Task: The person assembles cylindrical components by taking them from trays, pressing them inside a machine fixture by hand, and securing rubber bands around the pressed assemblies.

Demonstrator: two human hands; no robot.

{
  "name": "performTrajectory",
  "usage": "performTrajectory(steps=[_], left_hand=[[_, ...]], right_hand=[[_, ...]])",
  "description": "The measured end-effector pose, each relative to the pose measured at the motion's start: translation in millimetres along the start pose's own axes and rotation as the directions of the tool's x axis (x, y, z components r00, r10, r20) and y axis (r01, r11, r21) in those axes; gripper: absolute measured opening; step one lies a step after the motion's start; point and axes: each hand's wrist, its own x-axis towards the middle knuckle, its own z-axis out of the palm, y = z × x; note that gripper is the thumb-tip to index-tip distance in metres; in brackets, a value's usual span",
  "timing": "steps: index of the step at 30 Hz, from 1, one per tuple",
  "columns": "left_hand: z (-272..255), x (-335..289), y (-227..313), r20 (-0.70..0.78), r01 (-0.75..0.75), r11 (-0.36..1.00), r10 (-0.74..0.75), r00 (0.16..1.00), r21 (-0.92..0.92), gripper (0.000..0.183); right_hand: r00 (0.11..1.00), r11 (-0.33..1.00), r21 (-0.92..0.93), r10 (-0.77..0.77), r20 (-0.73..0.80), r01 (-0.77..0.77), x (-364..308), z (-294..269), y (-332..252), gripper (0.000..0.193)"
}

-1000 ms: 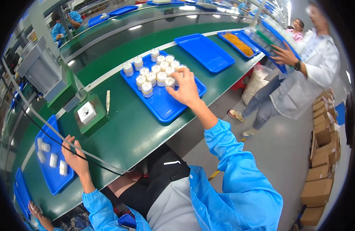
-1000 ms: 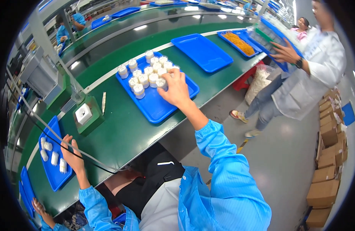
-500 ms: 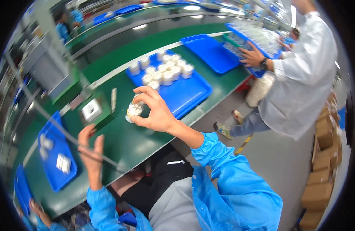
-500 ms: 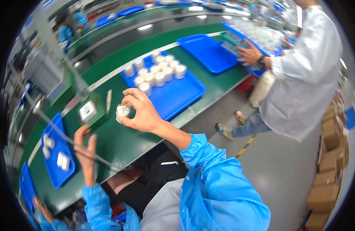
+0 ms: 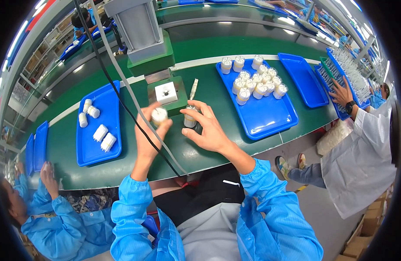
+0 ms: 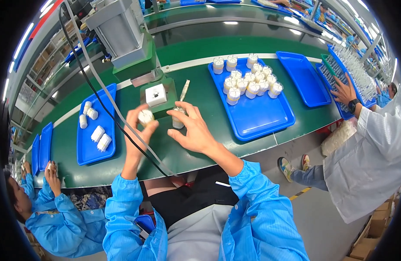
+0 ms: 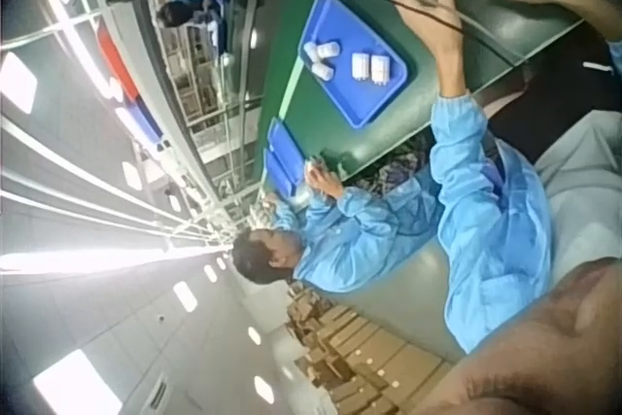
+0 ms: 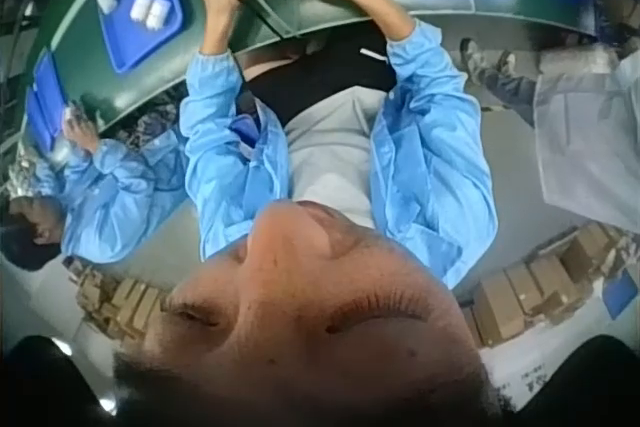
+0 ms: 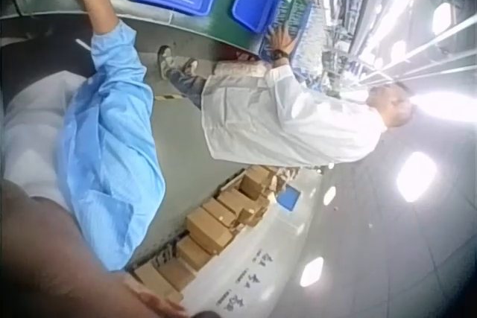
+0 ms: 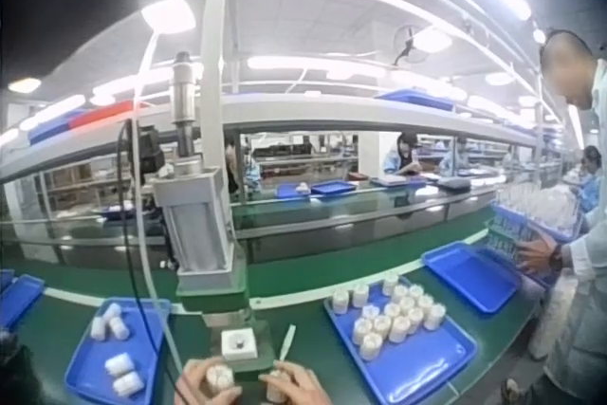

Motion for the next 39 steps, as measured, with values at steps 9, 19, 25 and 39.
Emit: performTrajectory(steps=[9, 19, 25, 39], left_hand=[[17, 83, -30, -0.021, 0.09, 0.94, -0.102, 0.995, -0.331, 0.046], [23, 92, -40, 0.062, 0.11, 0.912, -0.093, 0.994, -0.395, 0.044], [23, 89, -40, 0.065, 0.122, 0.926, -0.106, 0.992, -0.357, 0.044], [24, 89, -58, 0.081, 0.072, 0.953, -0.05, 0.995, -0.294, 0.048]], right_hand=[[0.996, 0.996, 0.039, 0.087, -0.031, -0.086, 2, 9, 7, 0.047], [0.993, 0.996, 0.081, 0.056, -0.108, -0.047, 1, 5, 3, 0.059], [0.988, 0.993, 0.091, 0.086, -0.127, -0.074, 3, 5, 14, 0.06], [0.976, 0.974, 0.171, 0.174, -0.127, -0.152, 11, 9, 22, 0.058]])
